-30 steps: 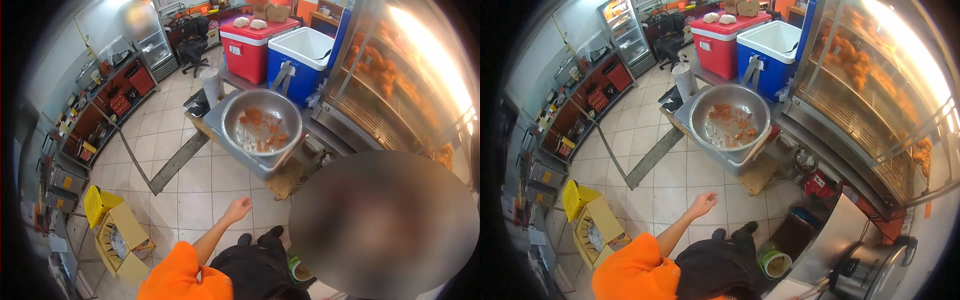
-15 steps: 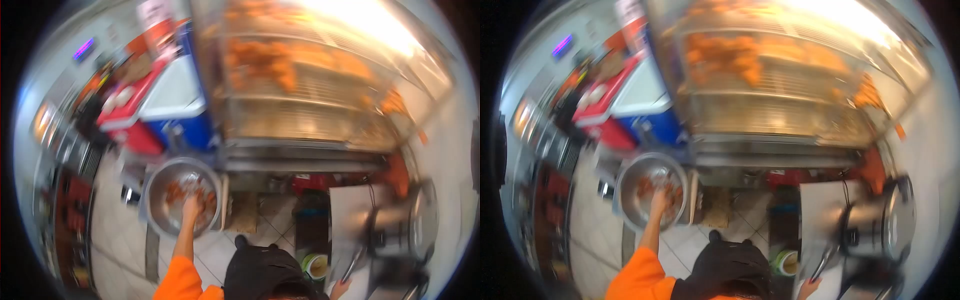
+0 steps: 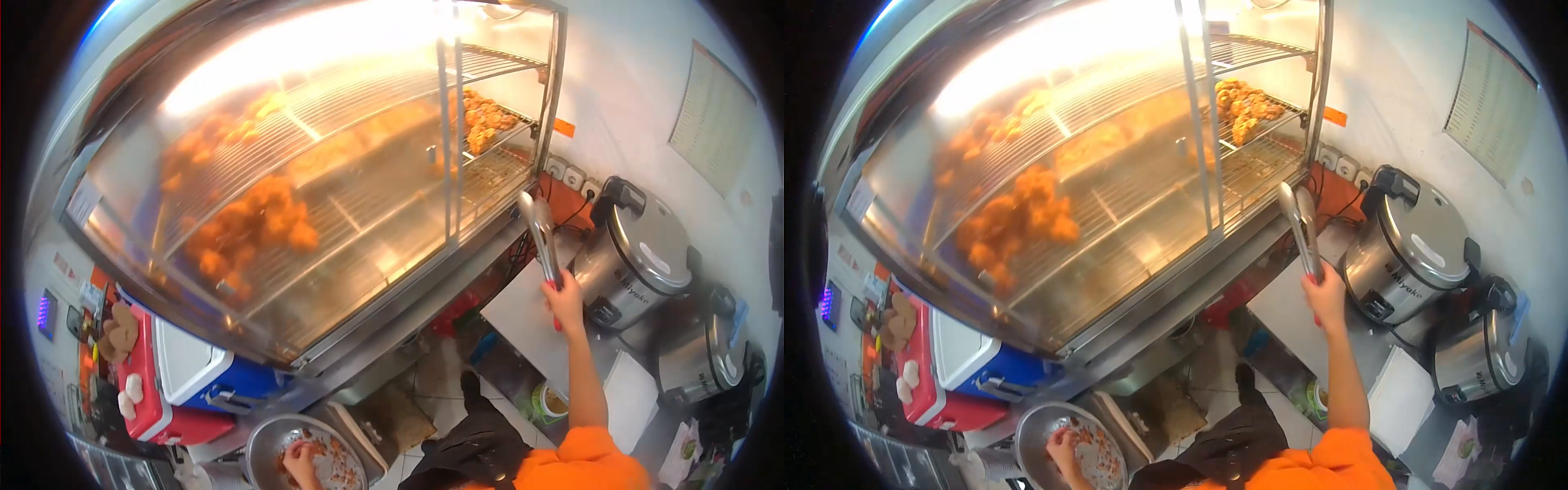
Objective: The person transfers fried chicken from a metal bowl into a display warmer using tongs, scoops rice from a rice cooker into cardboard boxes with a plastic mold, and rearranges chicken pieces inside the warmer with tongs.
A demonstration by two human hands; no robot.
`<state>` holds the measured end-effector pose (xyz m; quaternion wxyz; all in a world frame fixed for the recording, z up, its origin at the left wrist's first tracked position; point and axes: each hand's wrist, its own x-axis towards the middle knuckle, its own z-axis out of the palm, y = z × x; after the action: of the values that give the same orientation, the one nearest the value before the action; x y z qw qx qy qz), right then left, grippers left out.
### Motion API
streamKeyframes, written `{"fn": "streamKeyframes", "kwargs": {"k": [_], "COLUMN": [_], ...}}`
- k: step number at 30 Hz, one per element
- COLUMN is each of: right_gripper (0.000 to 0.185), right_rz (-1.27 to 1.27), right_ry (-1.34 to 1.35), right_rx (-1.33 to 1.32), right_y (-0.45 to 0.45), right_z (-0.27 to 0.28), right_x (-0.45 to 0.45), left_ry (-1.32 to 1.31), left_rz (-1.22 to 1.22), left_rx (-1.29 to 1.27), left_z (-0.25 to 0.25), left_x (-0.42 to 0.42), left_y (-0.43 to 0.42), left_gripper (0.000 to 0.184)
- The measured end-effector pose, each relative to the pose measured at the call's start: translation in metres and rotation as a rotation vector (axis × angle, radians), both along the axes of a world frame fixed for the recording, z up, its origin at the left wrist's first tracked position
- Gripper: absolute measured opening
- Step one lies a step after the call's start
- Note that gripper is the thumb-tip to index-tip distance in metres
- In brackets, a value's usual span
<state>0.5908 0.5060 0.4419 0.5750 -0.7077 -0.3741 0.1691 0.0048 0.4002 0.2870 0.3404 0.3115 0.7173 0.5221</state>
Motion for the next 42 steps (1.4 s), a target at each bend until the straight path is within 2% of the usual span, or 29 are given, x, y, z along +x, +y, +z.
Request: {"fn": "streamKeyframes", "kwargs": {"k": [1, 3, 5, 6, 7, 8, 10, 11, 13, 14, 16, 18, 19, 21, 22, 24, 26, 31, 33, 34, 36, 38, 40, 42], "right_gripper": [0.029, 0.031, 0.035, 0.034, 0.031, 0.028, 0.025, 0.023, 0.021, 0.02, 0.024, 0.021, 0.021, 0.02, 0.02, 0.014, 0.015, 0.017, 0.02, 0.02, 0.024, 0.026, 0.027, 0.031], "right_rz": [0.015, 0.034, 0.062, 0.048, 0.066, 0.084, 0.017, -0.051, 0.0, 0.044, 0.155, 0.383, 0.394, 0.481, 0.488, 0.527, 0.572, 0.605, 0.605, 0.617, 0.62, 0.676, 0.574, 0.568], "right_ry": [-0.018, -0.038, -0.241, -0.381, -0.396, -0.411, -0.512, -0.616, -0.59, -0.564, -0.482, 0.168, 0.171, 0.523, 0.524, 0.647, 0.386, 0.138, -0.017, -0.021, -0.187, -0.258, -0.561, -0.621], "right_rx": [0.017, 0.038, -0.056, -0.027, -0.044, -0.059, -0.081, -0.11, -0.079, -0.052, 0.014, -0.176, -0.188, -0.043, -0.043, 0.042, -0.004, -0.06, -0.206, -0.196, -0.421, -0.458, -0.569, -0.502], "right_y": [0.027, 0.071, 0.118, 0.135, 0.15, 0.164, 0.192, 0.202, 0.21, 0.21, 0.204, 0.199, 0.195, 0.192, 0.194, 0.197, 0.223, 0.35, 0.401, 0.426, 0.46, 0.469, 0.443, 0.423], "right_z": [0.015, 0.032, 0.034, 0.037, 0.041, 0.045, 0.035, 0.03, 0.031, 0.032, 0.036, 0.04, 0.038, 0.035, 0.037, 0.048, 0.073, 0.138, 0.153, 0.154, 0.158, 0.163, 0.184, 0.185], "right_x": [0.003, 0.017, 0.034, 0.036, 0.038, 0.042, 0.046, 0.05, 0.058, 0.061, 0.079, 0.1, 0.108, 0.12, 0.123, 0.13, 0.139, 0.152, 0.153, 0.156, 0.155, 0.157, 0.155, 0.166], "left_ry": [0.009, 0.055, 0.09, 0.002, -0.082, -0.075, -0.176, -0.173, -0.458, -0.453, -0.748, -0.913, -0.913, -1.04, -1.036, -1.169, -1.404, -1.455, -1.45, -1.393, -1.323, -1.292, -1.269, -1.201], "left_rz": [-0.011, 0.032, 0.072, 0.026, -0.02, -0.019, -0.254, -0.247, -0.525, -0.517, -0.83, -1.029, -1.013, -1.281, -1.275, -1.495, -1.392, -1.448, -1.441, -1.456, -1.464, -1.423, -1.39, -1.37], "left_rx": [0.122, 0.099, 0.082, 0.201, 0.318, 0.325, 0.418, 0.421, 0.46, 0.456, 0.546, 0.574, 0.568, 0.556, 0.558, 0.505, 0.31, 0.202, 0.192, 0.183, 0.186, 0.495, 0.759, 0.713], "left_z": [0.005, 0.034, 0.073, 0.08, 0.091, 0.103, 0.136, 0.153, 0.188, 0.206, 0.242, 0.271, 0.284, 0.303, 0.307, 0.314, 0.336, 0.338, 0.342, 0.346, 0.348, 0.338, 0.327, 0.329], "left_x": [0.003, 0.023, 0.071, 0.088, 0.107, 0.13, 0.186, 0.213, 0.263, 0.285, 0.326, 0.363, 0.379, 0.407, 0.418, 0.438, 0.451, 0.468, 0.47, 0.468, 0.469, 0.475, 0.48, 0.471], "left_y": [0.012, 0.033, 0.065, 0.079, 0.093, 0.107, 0.135, 0.147, 0.169, 0.18, 0.201, 0.216, 0.221, 0.23, 0.233, 0.239, 0.226, 0.227, 0.229, 0.23, 0.232, 0.232, 0.235, 0.241], "left_gripper": [0.024, 0.027, 0.028, 0.028, 0.028, 0.028, 0.028, 0.028, 0.029, 0.029, 0.03, 0.031, 0.031, 0.031, 0.031, 0.033, 0.025, 0.027, 0.027, 0.023, 0.021, 0.026, 0.039, 0.046]}}
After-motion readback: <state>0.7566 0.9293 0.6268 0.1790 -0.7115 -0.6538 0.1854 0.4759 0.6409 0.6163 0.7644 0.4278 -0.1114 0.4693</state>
